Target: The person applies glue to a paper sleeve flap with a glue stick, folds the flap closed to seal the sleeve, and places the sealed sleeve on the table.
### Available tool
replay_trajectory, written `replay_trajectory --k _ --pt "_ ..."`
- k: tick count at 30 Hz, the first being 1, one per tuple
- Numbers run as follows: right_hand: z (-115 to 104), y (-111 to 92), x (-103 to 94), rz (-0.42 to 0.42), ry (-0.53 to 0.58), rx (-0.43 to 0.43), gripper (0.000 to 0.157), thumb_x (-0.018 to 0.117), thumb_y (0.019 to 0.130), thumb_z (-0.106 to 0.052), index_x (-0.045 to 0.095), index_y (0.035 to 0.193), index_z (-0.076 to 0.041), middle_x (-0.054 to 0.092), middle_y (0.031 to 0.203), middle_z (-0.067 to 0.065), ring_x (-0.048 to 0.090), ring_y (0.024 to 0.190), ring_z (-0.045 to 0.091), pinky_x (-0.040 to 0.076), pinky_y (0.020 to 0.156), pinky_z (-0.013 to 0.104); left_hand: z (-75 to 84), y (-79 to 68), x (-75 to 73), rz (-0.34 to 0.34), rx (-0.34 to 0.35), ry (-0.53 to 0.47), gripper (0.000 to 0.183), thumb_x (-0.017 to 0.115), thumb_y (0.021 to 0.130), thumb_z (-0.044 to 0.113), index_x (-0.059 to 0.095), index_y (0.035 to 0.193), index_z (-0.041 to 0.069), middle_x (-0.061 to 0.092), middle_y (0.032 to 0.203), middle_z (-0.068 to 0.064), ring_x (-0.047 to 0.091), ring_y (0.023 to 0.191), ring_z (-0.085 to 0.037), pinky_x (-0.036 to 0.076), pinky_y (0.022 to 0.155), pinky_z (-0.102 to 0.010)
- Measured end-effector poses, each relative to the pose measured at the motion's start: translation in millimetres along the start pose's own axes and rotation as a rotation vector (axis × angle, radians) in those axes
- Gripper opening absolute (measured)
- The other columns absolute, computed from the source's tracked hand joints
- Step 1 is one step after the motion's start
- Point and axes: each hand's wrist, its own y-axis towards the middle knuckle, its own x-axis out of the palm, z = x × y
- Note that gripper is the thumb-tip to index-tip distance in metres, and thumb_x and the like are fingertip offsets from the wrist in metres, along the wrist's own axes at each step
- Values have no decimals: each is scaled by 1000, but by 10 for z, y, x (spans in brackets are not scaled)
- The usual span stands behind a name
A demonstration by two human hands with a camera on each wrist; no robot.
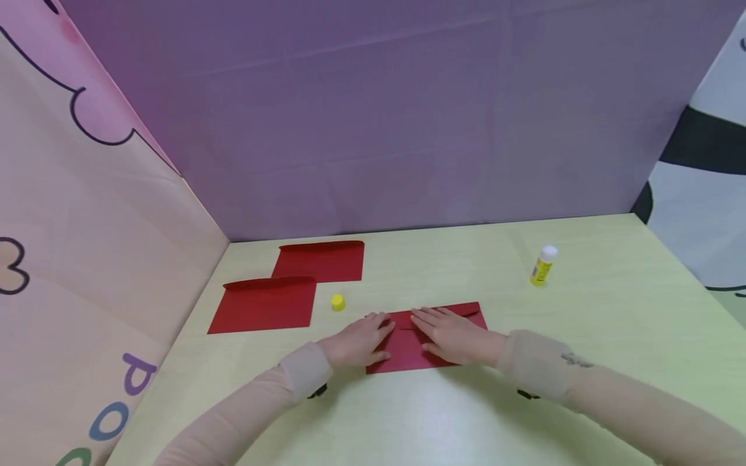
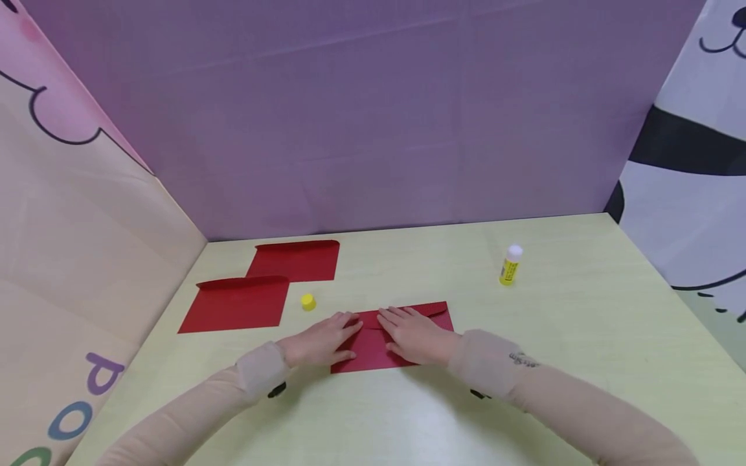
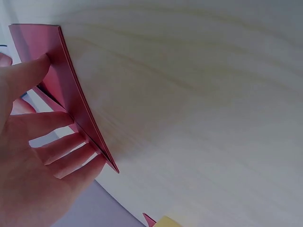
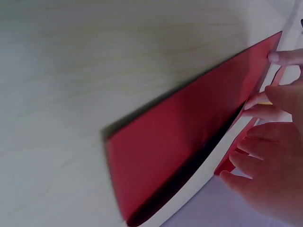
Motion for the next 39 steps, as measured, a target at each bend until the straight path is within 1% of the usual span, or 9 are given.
replay_trajectory --k 4,9,16,20,24,31,39 --pt "-77 74 28 -68 21 17 64 50 88 -39 30 137 -5 27 143 9 21 131 26 22 105 42 0 2 3 4 6 8 65 58 82 42 38 135 11 33 138 -8 32 125 -23 35 98 -33" --pt "-128 139 44 -110 56 54 66 48 87 -43 25 140 -9 22 145 5 16 133 22 18 106 41 -4 -7 1 5 9 9 65 58 82 42 37 135 11 33 138 -8 32 126 -23 34 99 -33" --pt "-129 175 161 -174 86 53 73 41 87 -52 19 141 -9 14 148 4 10 134 21 15 107 39 -7 -17 -6 6 14 -3 66 57 82 42 37 135 10 33 138 -8 32 126 -23 33 100 -33" --pt "-109 159 194 -171 126 49 76 38 86 -56 17 142 -9 11 148 5 8 135 20 13 108 39 -4 -15 -6 8 16 -2 66 57 82 43 37 135 10 32 138 -8 33 124 -22 34 99 -32" --pt "-68 116 183 -170 184 59 74 41 87 -53 18 141 -9 12 148 5 9 135 20 13 108 39 -2 -13 -8 10 19 1 65 57 82 42 37 135 9 33 137 -8 34 122 -22 35 98 -31" --pt "35 -2 193 -168 217 74 73 43 87 -50 17 142 -10 12 148 3 10 134 19 15 107 37 -14 -12 3 9 9 -6 65 57 82 42 37 135 10 32 138 -7 32 124 -24 35 98 -33" --pt "153 -142 208 -128 261 70 70 43 88 -47 18 141 -8 14 147 5 12 134 22 18 106 40 -14 -10 10 28 36 3 65 58 82 41 38 135 9 33 136 -8 34 122 -23 38 96 -31"
